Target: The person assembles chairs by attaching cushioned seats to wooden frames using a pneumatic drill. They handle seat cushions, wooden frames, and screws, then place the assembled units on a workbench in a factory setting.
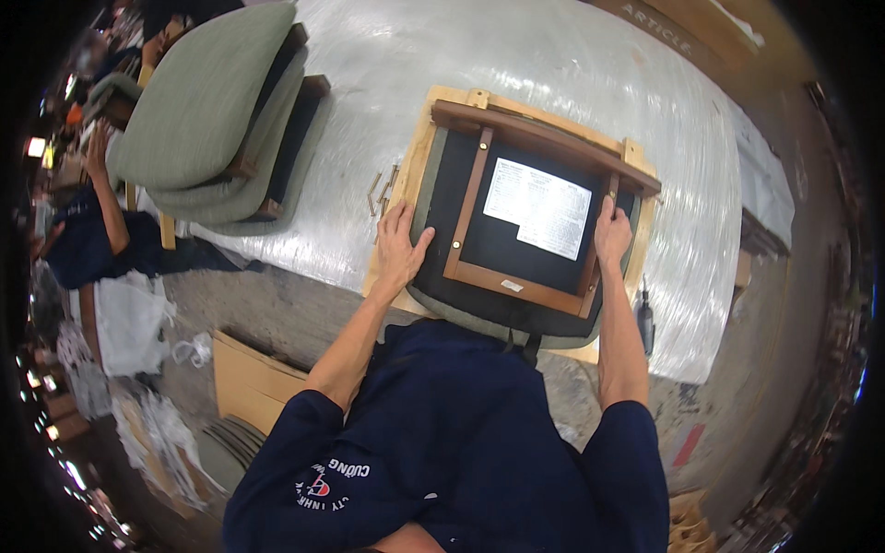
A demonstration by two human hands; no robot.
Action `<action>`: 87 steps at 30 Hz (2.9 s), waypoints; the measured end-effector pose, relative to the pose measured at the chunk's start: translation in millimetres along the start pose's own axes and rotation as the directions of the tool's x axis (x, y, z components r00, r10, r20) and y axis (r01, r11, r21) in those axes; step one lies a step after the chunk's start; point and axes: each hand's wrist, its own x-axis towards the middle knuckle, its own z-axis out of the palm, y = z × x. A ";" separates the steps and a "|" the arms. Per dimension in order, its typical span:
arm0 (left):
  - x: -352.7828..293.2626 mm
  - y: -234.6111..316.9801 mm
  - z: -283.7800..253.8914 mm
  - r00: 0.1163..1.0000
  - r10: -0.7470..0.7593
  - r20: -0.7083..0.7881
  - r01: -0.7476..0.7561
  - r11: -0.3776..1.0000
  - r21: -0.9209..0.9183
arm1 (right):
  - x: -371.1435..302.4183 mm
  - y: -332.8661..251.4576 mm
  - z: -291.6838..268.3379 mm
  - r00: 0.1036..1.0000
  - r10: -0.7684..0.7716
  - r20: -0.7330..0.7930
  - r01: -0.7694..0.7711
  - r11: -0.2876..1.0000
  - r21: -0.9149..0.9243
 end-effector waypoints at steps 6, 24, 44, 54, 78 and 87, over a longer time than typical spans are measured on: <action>32.0 -12.3 -2.4 0.994 -0.060 0.090 0.064 0.997 -0.045 | -10.9 10.6 -12.3 0.997 0.066 0.029 -0.071 0.973 0.219; 27.8 -5.4 27.4 0.980 -0.160 0.118 0.150 0.985 0.088 | -208.9 218.6 -122.9 0.440 0.881 0.177 -0.406 0.020 0.914; 28.9 -0.6 24.5 0.983 -0.159 0.093 0.148 0.982 0.114 | -74.4 241.1 -71.5 0.232 0.943 0.240 -0.369 -0.143 0.918; 29.0 -2.6 28.8 0.990 -0.125 0.060 0.117 0.987 0.114 | -71.6 284.6 -81.4 0.317 0.892 0.323 0.011 -0.344 0.939; -7.6 124.2 3.5 0.699 0.569 0.432 -0.504 0.822 -0.266 | -119.7 -36.0 -226.4 0.836 0.057 -0.546 0.510 0.288 0.810; -16.1 108.5 29.6 0.718 0.572 0.397 -0.525 0.819 -0.232 | -154.8 -38.6 -131.4 0.919 0.066 -0.389 0.229 0.714 0.661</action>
